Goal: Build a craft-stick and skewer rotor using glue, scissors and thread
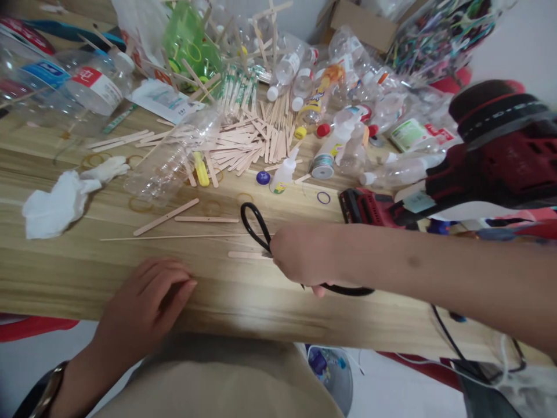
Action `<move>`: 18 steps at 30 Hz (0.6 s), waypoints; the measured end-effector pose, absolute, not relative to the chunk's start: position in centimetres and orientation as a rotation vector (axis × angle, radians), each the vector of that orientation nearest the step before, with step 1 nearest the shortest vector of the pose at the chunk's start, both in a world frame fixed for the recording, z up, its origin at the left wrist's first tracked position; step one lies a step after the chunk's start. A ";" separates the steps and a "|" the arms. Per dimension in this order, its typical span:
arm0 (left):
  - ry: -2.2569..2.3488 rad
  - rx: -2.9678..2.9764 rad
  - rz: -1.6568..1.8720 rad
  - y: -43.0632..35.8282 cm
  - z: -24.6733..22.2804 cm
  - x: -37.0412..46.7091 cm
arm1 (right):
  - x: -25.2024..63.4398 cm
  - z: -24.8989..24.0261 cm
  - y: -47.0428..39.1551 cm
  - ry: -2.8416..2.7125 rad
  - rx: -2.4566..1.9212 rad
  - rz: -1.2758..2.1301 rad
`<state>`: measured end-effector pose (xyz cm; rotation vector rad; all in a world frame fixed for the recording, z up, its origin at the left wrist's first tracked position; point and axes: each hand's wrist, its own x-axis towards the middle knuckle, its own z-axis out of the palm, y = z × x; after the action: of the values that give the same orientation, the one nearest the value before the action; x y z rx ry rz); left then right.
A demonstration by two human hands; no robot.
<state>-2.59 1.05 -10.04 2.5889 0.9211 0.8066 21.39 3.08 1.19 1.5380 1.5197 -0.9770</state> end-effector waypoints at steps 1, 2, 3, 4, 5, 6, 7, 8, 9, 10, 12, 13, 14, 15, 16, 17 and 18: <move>0.920 2.577 0.823 1.1 -10.2 -2.6 | 21.3 1.4 3.4 1.407 1.561 -1.068; 0.915 2.571 0.832 1.2 -10.2 -2.6 | 21.2 1.7 3.7 1.309 1.571 -1.138; 0.908 2.571 0.821 1.2 -10.1 -2.5 | 21.1 1.8 4.0 1.246 1.568 -1.173; 0.896 2.576 0.803 1.2 -10.0 -2.4 | 21.0 1.9 4.2 1.238 1.557 -1.184; 0.868 2.590 0.788 1.1 -9.8 -2.2 | 20.9 2.0 4.4 1.228 1.550 -1.183; 0.827 2.611 0.769 1.0 -9.6 -1.9 | 20.8 2.1 4.5 1.227 1.549 -1.168; 0.767 2.642 0.745 1.0 -9.4 -1.5 | 20.6 2.1 4.6 1.235 1.548 -1.141; 0.692 2.676 0.721 0.9 -9.2 -1.0 | 20.5 2.2 4.6 1.248 1.547 -1.108; 0.624 2.715 0.675 0.8 -9.1 -0.4 | 20.3 2.2 4.6 1.262 1.545 -1.084; 0.565 2.753 0.623 0.8 -9.1 0.2 | 20.2 2.2 4.5 1.281 1.540 -1.066; 0.513 2.819 0.533 0.7 -9.1 1.5 | 20.1 2.1 4.4 1.317 1.521 -1.041; 0.503 2.845 0.490 0.7 -9.2 2.2 | 20.1 2.1 4.4 1.329 1.518 -1.035; 0.491 2.868 0.459 0.7 -9.2 2.7 | 20.1 2.0 4.3 1.336 1.521 -1.034; 0.485 2.886 0.434 0.6 -9.3 3.2 | 20.1 2.0 4.3 1.340 1.526 -1.036; 0.484 2.900 0.415 0.6 -9.4 3.6 | 20.2 1.9 4.3 1.341 1.530 -1.039; 0.484 2.912 0.404 0.5 -9.5 3.9 | 20.2 1.9 4.3 1.341 1.534 -1.042; 0.491 2.921 0.395 0.5 -9.6 4.1 | 20.2 2.0 4.3 1.346 1.535 -1.044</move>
<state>4.08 0.45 -9.58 2.9205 0.4908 0.3946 20.25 4.28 1.98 1.5349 1.3455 -1.0441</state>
